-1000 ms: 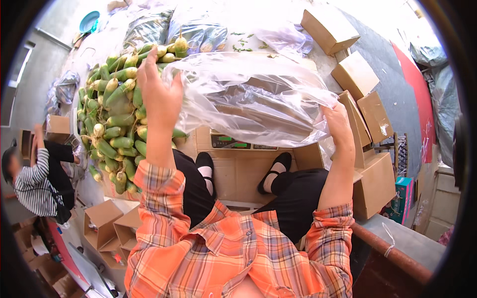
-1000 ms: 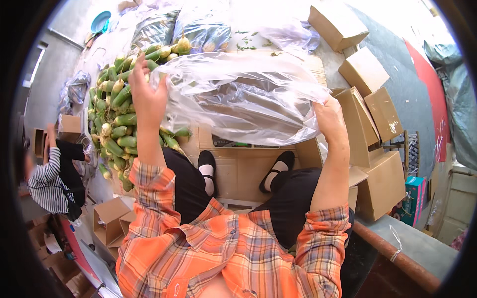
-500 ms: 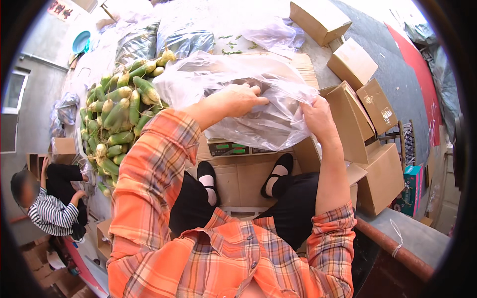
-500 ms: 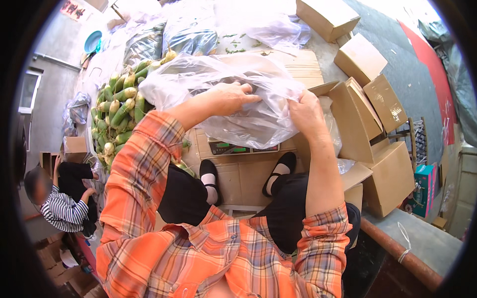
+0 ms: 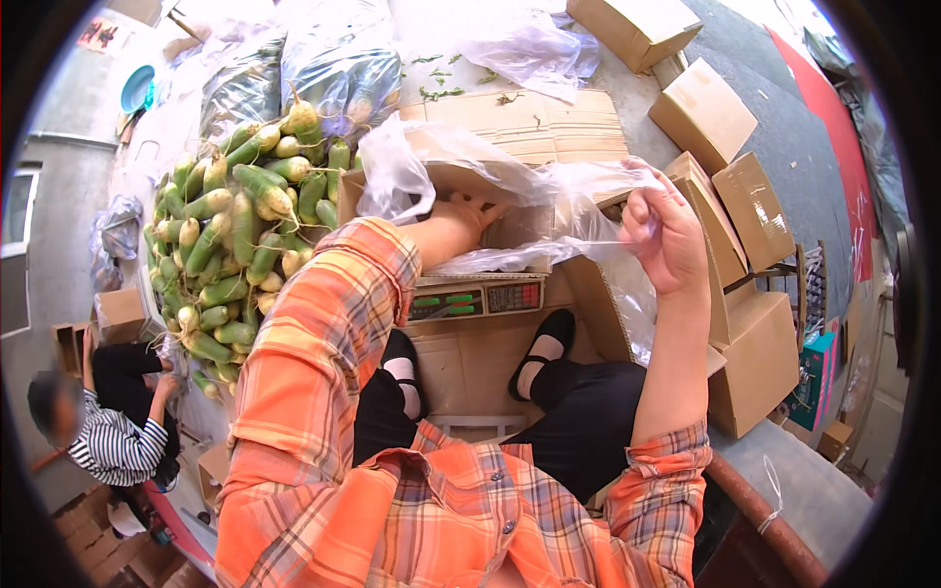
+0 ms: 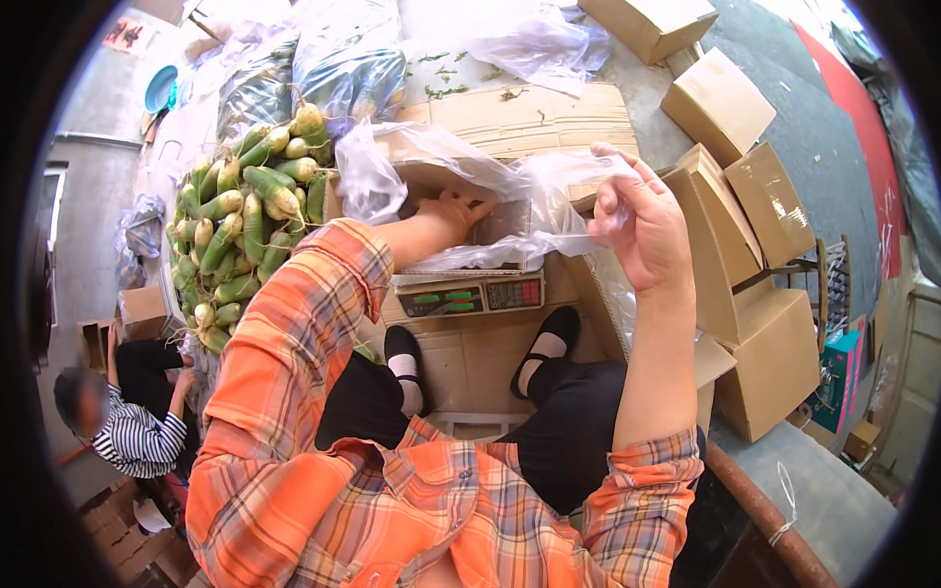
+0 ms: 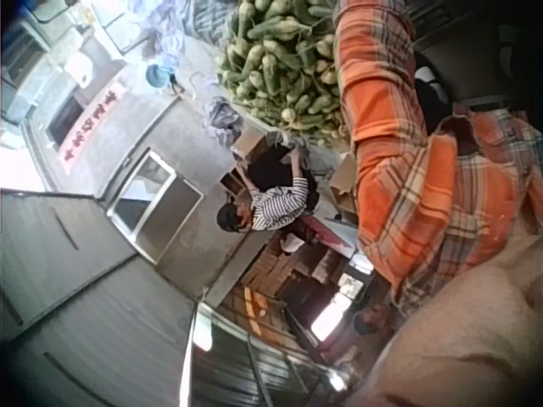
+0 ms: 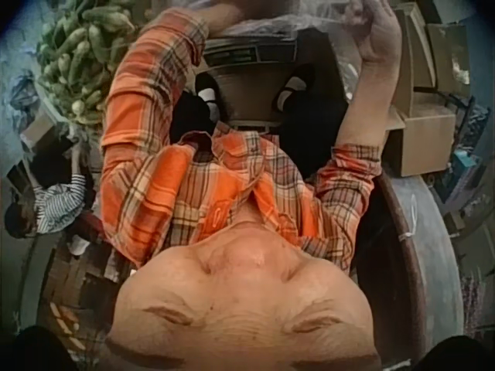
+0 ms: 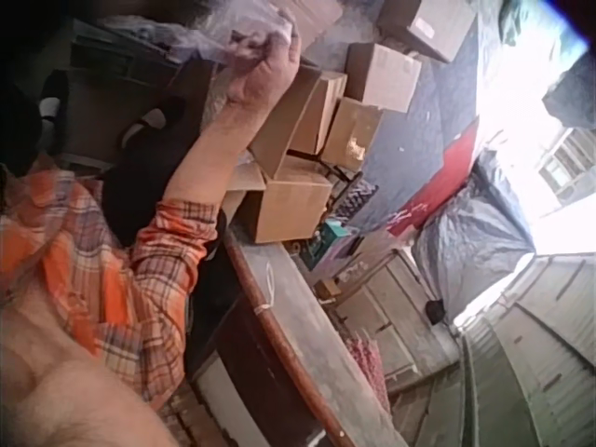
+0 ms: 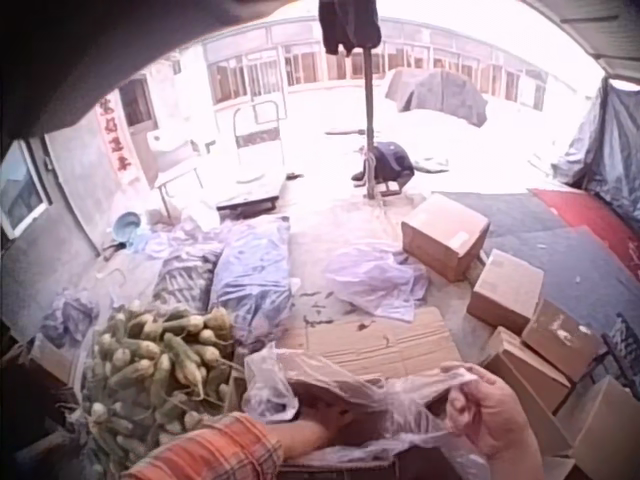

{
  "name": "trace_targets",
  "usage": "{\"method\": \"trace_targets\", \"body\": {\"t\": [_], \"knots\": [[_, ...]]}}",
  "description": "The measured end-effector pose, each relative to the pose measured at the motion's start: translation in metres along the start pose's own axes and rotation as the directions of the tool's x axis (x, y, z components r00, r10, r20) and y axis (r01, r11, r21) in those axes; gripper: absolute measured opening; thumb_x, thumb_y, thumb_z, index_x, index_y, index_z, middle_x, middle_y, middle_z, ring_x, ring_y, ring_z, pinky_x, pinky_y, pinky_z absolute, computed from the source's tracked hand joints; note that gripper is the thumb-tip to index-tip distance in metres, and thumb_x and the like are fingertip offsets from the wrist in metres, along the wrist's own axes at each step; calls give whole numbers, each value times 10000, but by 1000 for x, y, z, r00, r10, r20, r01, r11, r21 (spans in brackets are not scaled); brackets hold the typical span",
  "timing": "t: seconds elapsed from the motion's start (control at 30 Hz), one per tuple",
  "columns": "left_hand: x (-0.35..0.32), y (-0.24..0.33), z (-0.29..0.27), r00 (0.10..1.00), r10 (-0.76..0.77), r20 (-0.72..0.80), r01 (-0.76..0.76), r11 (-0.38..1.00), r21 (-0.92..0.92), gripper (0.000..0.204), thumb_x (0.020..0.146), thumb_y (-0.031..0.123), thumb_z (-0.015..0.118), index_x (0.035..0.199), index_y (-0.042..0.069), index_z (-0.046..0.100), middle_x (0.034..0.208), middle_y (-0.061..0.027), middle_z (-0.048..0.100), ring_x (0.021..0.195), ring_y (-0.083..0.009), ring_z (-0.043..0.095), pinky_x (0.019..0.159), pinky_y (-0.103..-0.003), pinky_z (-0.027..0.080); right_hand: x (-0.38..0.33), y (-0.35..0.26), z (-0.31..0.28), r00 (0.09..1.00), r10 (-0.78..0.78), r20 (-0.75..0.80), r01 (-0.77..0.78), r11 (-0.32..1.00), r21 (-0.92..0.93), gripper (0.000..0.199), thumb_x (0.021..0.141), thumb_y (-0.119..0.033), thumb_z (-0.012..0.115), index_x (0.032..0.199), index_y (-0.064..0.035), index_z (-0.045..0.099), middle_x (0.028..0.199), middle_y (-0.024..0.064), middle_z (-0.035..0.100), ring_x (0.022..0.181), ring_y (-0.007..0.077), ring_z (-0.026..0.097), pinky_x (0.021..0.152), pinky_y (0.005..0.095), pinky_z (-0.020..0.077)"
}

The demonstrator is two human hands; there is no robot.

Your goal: The person is packaging green radishes into cardboard boxes, lining boxes with plastic, and weighing them on a digital scale.

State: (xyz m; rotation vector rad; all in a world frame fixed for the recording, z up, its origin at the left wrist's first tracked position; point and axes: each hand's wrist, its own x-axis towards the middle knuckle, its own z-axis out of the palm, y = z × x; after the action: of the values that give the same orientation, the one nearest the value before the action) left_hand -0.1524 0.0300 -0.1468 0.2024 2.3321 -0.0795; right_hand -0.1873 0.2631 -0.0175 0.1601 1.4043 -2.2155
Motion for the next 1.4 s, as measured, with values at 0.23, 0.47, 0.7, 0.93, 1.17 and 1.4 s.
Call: {"method": "trace_targets", "body": {"t": [0.23,0.47,0.7,0.93,1.17,1.4], "knots": [[36,-11,60,980,112,-165,-122,991,-51,802,786,427,635,1438,232,211,1372,-193,369,1147,-424,464,856,-509,455,31,8,-26,987,105,-120,-135,950,-280,269,883,-102,533,1128,8,533,639,-11,489,511,73,392,499,210,388],[42,-17,80,952,172,-254,-229,949,-218,457,804,284,611,1210,99,518,997,-202,640,909,-358,623,739,-428,500,24,25,16,780,-608,146,223,53,-973,374,704,31,506,1066,-36,571,1154,163,516,1049,307,486,849,393,418],[-40,-8,5,994,63,90,-78,980,185,229,791,139,579,989,65,665,969,-131,669,847,-268,662,677,-388,542,8,50,58,856,-283,433,516,406,-754,220,703,90,496,820,-44,625,948,90,618,979,279,547,874,414,389],[-133,-38,-15,894,-220,-391,252,967,33,430,840,168,566,1256,99,485,897,-147,643,775,-264,662,623,-371,531,18,71,53,882,-213,420,363,-260,-895,659,600,-54,759,1212,-107,519,1292,120,440,1257,304,355,994,436,331],[-175,-100,-18,731,-402,-551,228,906,-357,455,863,286,561,1253,81,449,848,-174,653,771,-363,631,666,-454,508,13,76,50,903,-158,400,357,-243,-902,966,534,-39,791,1380,-142,336,1414,123,278,1309,330,264,1062,424,287],[-119,-167,15,921,-366,-132,-84,144,-986,486,823,527,599,939,56,616,694,-44,581,651,-127,574,560,-287,439,9,77,51,928,-125,350,336,-120,-934,973,554,-20,773,1398,-142,304,1424,136,253,1244,351,354,1011,410,370]]}}
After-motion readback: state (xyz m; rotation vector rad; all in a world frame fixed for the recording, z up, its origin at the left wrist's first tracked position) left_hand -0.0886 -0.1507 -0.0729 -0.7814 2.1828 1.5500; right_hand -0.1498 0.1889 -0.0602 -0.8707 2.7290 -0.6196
